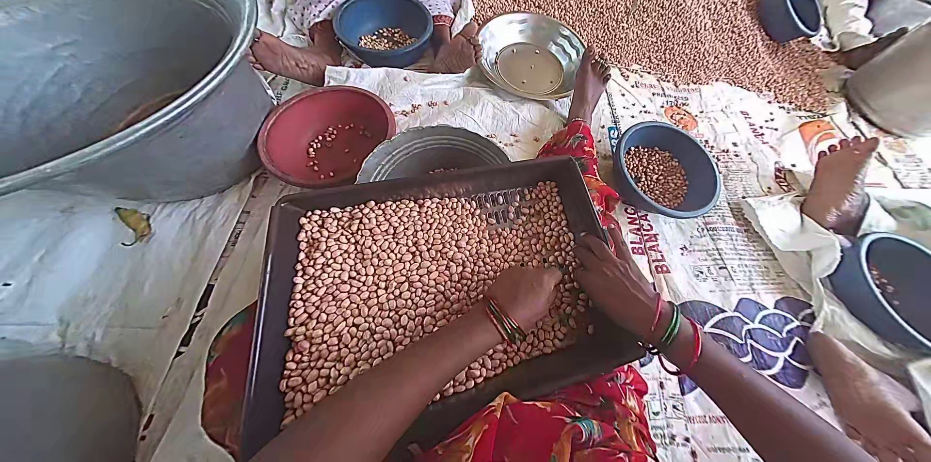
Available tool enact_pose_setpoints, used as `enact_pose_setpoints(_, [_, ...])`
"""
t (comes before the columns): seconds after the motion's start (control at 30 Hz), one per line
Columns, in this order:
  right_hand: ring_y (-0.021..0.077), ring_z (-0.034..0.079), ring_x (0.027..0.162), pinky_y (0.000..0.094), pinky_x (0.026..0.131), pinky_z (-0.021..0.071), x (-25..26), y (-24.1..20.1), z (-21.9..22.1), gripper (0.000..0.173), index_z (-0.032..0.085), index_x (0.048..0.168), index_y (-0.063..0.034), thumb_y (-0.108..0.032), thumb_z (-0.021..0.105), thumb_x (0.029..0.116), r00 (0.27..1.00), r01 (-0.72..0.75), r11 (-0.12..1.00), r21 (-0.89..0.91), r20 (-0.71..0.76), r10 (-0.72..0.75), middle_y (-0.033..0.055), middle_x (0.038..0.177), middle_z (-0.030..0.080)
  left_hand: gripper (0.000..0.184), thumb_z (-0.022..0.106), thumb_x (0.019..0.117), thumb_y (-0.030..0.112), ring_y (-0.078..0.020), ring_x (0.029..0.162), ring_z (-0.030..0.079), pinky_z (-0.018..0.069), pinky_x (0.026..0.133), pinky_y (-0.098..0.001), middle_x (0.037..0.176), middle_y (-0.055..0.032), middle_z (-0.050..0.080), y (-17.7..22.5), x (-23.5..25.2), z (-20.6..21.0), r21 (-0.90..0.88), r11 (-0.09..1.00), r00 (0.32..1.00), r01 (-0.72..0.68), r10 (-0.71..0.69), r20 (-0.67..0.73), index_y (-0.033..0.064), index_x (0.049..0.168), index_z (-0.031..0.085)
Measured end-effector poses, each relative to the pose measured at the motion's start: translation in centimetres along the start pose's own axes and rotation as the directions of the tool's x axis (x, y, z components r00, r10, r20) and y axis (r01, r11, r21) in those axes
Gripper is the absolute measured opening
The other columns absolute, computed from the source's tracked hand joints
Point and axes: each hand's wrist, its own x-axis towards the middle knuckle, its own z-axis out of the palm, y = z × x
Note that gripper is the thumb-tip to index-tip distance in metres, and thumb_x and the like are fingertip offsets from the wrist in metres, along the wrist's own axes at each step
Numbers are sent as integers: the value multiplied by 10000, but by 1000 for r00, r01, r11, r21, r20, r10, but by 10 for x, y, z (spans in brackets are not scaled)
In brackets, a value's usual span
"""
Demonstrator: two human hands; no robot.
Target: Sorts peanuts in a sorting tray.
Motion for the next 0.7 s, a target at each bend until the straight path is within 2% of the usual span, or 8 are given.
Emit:
enact_pose_setpoints(0.13, [511,513,1351,765,1117,263,1,1,3,188,743,1004,75,81,571,929,1000,-6,1000,13,-4,6,253,1241,688,360,338,1117,143,-464,1154,644,493,948,-600,1191,-293,665,13,21,5,146,988,999,45,-48,22,-34,1339,560])
enact_pose_setpoints(0.43, [466,647,1185,768,1046,352,0,5,21,125,735,879,83,107,613,864,979,29,1000,0,-201,-28,205,1097,737,363,340,1118,151,-468,1132,655,503,929,-595,1165,-293,673,15,29,12,144,989,999,33,-28,-34,-17,1377,532])
enact_pose_setpoints(0.5, [466,665,1149,776,1030,363,0,6,24,105,732,875,82,99,632,850,965,47,999,25,-259,-39,205,1063,740,357,369,1114,174,-467,1133,655,500,932,-600,1164,-293,672,14,29,11,92,995,998,45,-40,-55,-24,1366,527])
enact_pose_setpoints(0.57, [482,686,1093,814,1001,348,0,8,22,82,724,865,71,42,649,847,928,102,987,126,-370,-49,220,1017,739,357,423,1099,190,-416,1159,645,489,976,-573,1220,-275,651,13,24,3,-142,986,994,86,-96,-59,-33,1359,522])
enact_pose_setpoints(0.6, [475,701,1060,818,982,359,2,8,19,107,723,857,52,-18,642,856,894,130,980,149,-445,-51,213,996,741,333,462,1085,176,-360,1076,658,506,940,-520,1161,-249,657,8,22,0,-350,933,988,80,-121,-97,-43,1319,552])
enact_pose_setpoints(0.63, [463,709,1043,806,977,374,4,5,12,152,729,867,37,-72,624,878,858,158,973,167,-511,-51,205,991,744,277,474,1074,144,-263,881,636,517,800,-418,1009,-192,644,1,18,1,-569,822,977,33,-147,-157,-46,1238,590])
enact_pose_setpoints(0.67, [431,717,1042,764,979,410,6,-2,1,193,732,882,9,-132,603,910,828,181,967,180,-559,-51,182,1004,749,206,435,1085,139,-122,638,517,433,581,-263,800,-64,531,-4,14,5,-767,641,968,-26,-175,-180,-6,1119,577])
enact_pose_setpoints(0.7, [400,717,1053,707,987,443,7,-11,-11,226,739,924,-11,-179,588,939,814,212,954,213,-579,-52,164,1043,751,207,381,1102,159,-57,535,430,358,491,-200,708,11,452,-8,8,6,-917,396,972,-45,-194,-132,44,1029,536])
